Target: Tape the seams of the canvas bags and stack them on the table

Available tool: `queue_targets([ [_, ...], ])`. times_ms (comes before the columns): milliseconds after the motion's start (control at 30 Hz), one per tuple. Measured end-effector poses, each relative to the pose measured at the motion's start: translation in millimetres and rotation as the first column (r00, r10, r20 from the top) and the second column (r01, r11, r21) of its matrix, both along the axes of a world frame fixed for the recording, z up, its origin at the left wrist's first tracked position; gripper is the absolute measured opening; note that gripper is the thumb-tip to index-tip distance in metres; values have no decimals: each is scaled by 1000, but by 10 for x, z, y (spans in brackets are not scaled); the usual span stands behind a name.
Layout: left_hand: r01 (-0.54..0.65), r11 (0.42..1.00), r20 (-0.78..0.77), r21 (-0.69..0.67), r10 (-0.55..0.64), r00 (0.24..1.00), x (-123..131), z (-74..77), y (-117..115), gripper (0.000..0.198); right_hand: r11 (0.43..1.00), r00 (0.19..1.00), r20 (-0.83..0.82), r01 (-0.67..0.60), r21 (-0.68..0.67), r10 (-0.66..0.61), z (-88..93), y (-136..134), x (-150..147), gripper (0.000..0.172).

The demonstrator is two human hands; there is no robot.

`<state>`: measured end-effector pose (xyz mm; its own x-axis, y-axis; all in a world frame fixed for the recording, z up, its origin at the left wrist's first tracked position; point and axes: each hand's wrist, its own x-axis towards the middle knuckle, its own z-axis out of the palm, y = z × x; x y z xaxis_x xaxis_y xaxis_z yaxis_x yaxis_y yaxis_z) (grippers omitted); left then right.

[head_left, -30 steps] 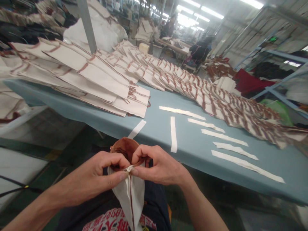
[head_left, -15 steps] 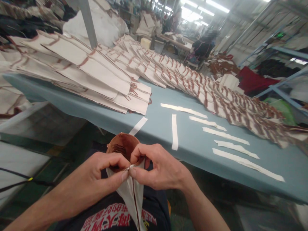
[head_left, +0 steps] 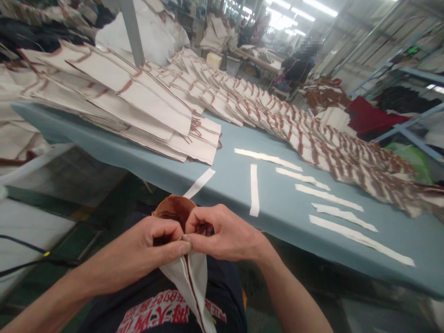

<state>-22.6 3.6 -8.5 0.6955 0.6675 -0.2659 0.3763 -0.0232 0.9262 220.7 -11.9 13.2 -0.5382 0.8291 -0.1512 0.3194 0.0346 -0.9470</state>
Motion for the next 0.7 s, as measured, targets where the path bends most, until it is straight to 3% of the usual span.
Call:
queue_targets([
  [100, 27, 1000, 35, -8, -27, 999, 3, -10, 32, 51, 1000, 999, -24, 21, -6, -22, -41, 10, 2, 21],
  [200, 27, 1000, 46, 15, -27, 999, 3, 43, 31, 52, 985, 991, -30, 132, 110, -129, -79, -54, -5, 24],
  [300, -49, 998, 77, 50, 45, 996, 5, 97, -14, 49, 926, 952, -38, 304, 224, -303, -69, -204, -43, 26],
  [400, -159, 981, 123, 110, 145, 982, 37, 108, -91, 46, 893, 904, 20, 418, 165, -427, -12, -378, -96, 22],
  [500, -208, 957, 161, 202, 177, 971, 115, 61, -164, 45, 894, 894, 63, 437, 103, -444, 22, -511, -150, 25],
  [700, -356, 882, 269, 308, 278, 922, 314, -132, -215, 37, 815, 817, 94, 544, 202, -569, -120, -597, -235, 17],
])
